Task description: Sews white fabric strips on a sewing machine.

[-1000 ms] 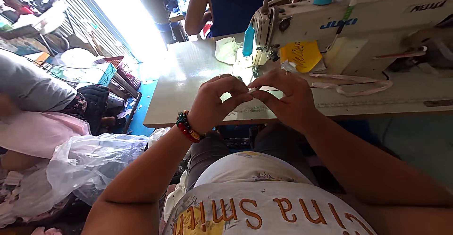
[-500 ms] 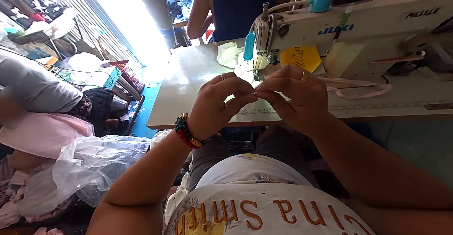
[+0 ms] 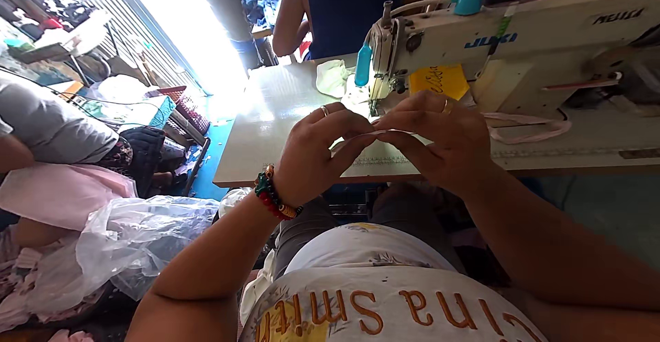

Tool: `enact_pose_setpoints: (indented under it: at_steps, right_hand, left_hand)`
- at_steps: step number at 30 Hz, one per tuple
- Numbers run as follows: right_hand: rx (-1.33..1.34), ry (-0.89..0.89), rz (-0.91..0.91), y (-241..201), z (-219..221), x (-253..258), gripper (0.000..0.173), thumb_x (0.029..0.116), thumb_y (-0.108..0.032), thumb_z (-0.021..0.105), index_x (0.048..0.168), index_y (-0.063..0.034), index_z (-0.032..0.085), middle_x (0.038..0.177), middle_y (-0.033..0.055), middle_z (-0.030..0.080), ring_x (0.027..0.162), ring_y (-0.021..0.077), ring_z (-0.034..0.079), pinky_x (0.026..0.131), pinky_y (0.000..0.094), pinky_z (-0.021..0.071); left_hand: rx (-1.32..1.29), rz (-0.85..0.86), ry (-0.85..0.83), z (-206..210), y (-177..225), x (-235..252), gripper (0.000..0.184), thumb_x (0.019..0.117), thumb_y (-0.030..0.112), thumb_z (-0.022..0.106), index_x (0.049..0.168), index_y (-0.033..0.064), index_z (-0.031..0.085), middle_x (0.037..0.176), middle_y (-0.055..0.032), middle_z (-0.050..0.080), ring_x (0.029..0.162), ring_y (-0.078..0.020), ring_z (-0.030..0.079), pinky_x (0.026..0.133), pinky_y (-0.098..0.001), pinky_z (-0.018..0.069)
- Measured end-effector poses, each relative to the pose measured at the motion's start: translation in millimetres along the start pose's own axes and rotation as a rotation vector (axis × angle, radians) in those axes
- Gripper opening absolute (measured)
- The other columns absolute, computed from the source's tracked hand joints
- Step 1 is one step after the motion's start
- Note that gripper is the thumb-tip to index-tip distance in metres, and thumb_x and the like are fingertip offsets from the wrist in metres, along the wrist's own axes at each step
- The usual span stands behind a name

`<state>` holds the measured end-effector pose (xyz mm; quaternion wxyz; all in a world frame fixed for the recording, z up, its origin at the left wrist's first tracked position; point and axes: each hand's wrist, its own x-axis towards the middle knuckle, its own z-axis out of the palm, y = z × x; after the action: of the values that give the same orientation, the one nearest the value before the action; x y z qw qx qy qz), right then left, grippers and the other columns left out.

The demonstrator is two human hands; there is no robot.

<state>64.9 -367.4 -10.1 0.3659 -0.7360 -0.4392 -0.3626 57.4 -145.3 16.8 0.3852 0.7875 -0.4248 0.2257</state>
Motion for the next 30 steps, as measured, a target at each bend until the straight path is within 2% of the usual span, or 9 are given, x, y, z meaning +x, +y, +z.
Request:
enact_pose_setpoints:
  at_steps: [5, 9, 15, 18, 20, 22, 25, 27, 30]
  right_hand:
    - [-0.046, 0.019, -0.072, 3.0, -0.5, 1.0, 0.015, 0.0993, -0.009, 0.064, 0.099, -0.0003, 0.075, 0.094, 0.0121, 0.071, 0.094, 0.018, 0.067, 0.084, 0.0275, 0.0539]
    - [-0.089, -0.026, -0.084, -5.1, -1.6, -7.0, 0.016, 0.101, -0.009, 0.059, 0.104, -0.0012, 0.073, 0.107, 0.0152, 0.071, 0.106, 0.0241, 0.066, 0.092, 0.0341, 0.0541]
    - [0.039, -0.23, 0.075, -39.4, 3.4, -68.6, 0.021, 0.1059, -0.016, 0.052, 0.104, -0.0089, 0.072, 0.095, 0.0059, 0.074, 0.097, 0.0159, 0.07, 0.101, 0.0368, 0.0537]
    - [0.084, -0.368, 0.146, -50.4, 14.2, -105.4, 0.023, 0.1033, -0.013, 0.051, 0.096, -0.0085, 0.072, 0.09, 0.0071, 0.076, 0.092, 0.02, 0.074, 0.097, 0.0395, 0.0568]
    - [0.122, -0.4, 0.215, -49.0, 24.4, -129.7, 0.025, 0.1026, -0.018, 0.052, 0.093, -0.0096, 0.073, 0.088, 0.0067, 0.076, 0.088, 0.0194, 0.075, 0.087, 0.0347, 0.0594]
    - [0.195, -0.394, 0.296, -46.3, 29.3, -143.7, 0.027, 0.103, -0.023, 0.053, 0.095, -0.0095, 0.074, 0.09, 0.0074, 0.077, 0.086, 0.0182, 0.074, 0.078, 0.0311, 0.0585]
    - [0.287, -0.398, 0.364, -45.8, 28.7, -149.2, 0.028, 0.1046, -0.024, 0.052, 0.097, -0.0086, 0.074, 0.093, 0.007, 0.077, 0.09, 0.0156, 0.073, 0.08, 0.029, 0.0575]
    - [0.297, -0.401, 0.379, -45.6, 26.5, -149.8, 0.028, 0.1042, -0.024, 0.052, 0.097, -0.0083, 0.074, 0.093, 0.0071, 0.077, 0.09, 0.0147, 0.073, 0.08, 0.0279, 0.0571]
    - [0.3, -0.415, 0.387, -43.2, 23.5, -150.4, 0.029, 0.1044, -0.025, 0.052, 0.096, -0.0088, 0.074, 0.092, 0.0066, 0.077, 0.089, 0.0137, 0.073, 0.079, 0.0264, 0.0569]
  left_hand:
    - [0.011, 0.011, 0.004, 1.3, 1.0, -0.1, 0.009, 0.0941, 0.007, 0.07, 0.096, -0.0011, 0.073, 0.089, -0.0076, 0.069, 0.086, -0.0068, 0.065, 0.081, -0.0201, 0.0535]
    - [0.106, 0.026, -0.051, -3.4, 12.3, -1.7, 0.009, 0.0933, 0.009, 0.069, 0.094, 0.0012, 0.074, 0.088, -0.0068, 0.068, 0.083, -0.0111, 0.064, 0.076, -0.0261, 0.0529]
    - [0.193, 0.168, -0.411, 4.4, 16.6, -38.1, 0.023, 0.1017, 0.023, 0.059, 0.091, 0.0101, 0.075, 0.082, -0.0031, 0.069, 0.081, -0.0167, 0.067, 0.074, -0.0346, 0.0542]
    - [-0.103, 0.051, -0.684, 28.4, -0.4, -59.4, 0.022, 0.102, 0.021, 0.058, 0.095, 0.0074, 0.074, 0.087, -0.0068, 0.072, 0.085, -0.0191, 0.07, 0.077, -0.0353, 0.0555]
    - [-0.234, -0.099, -0.676, 50.8, -19.4, -65.7, 0.021, 0.1012, 0.016, 0.059, 0.097, 0.0015, 0.075, 0.09, -0.0107, 0.073, 0.086, -0.0196, 0.07, 0.08, -0.035, 0.0562]
    - [-0.116, -0.218, -0.604, 74.8, -36.3, -61.3, 0.021, 0.1008, 0.015, 0.06, 0.106, 0.0022, 0.076, 0.102, -0.0125, 0.074, 0.097, -0.0252, 0.07, 0.088, -0.0428, 0.0559]
    - [0.121, -0.279, -0.545, 112.8, -61.3, -50.1, 0.032, 0.1021, 0.022, 0.062, 0.129, 0.0054, 0.069, 0.128, -0.0169, 0.067, 0.121, -0.0354, 0.062, 0.104, -0.0536, 0.0477]
    - [0.264, -0.306, -0.585, 130.9, -77.3, -46.9, 0.048, 0.1038, 0.036, 0.058, 0.144, 0.0083, 0.059, 0.147, -0.0157, 0.058, 0.141, -0.0348, 0.05, 0.12, -0.0574, 0.0298]
    - [0.386, -0.322, -0.66, 141.8, -89.6, -50.3, 0.06, 0.1053, 0.049, 0.048, 0.15, 0.009, 0.053, 0.154, -0.0127, 0.052, 0.148, -0.0339, 0.042, 0.124, -0.0636, 0.0133]
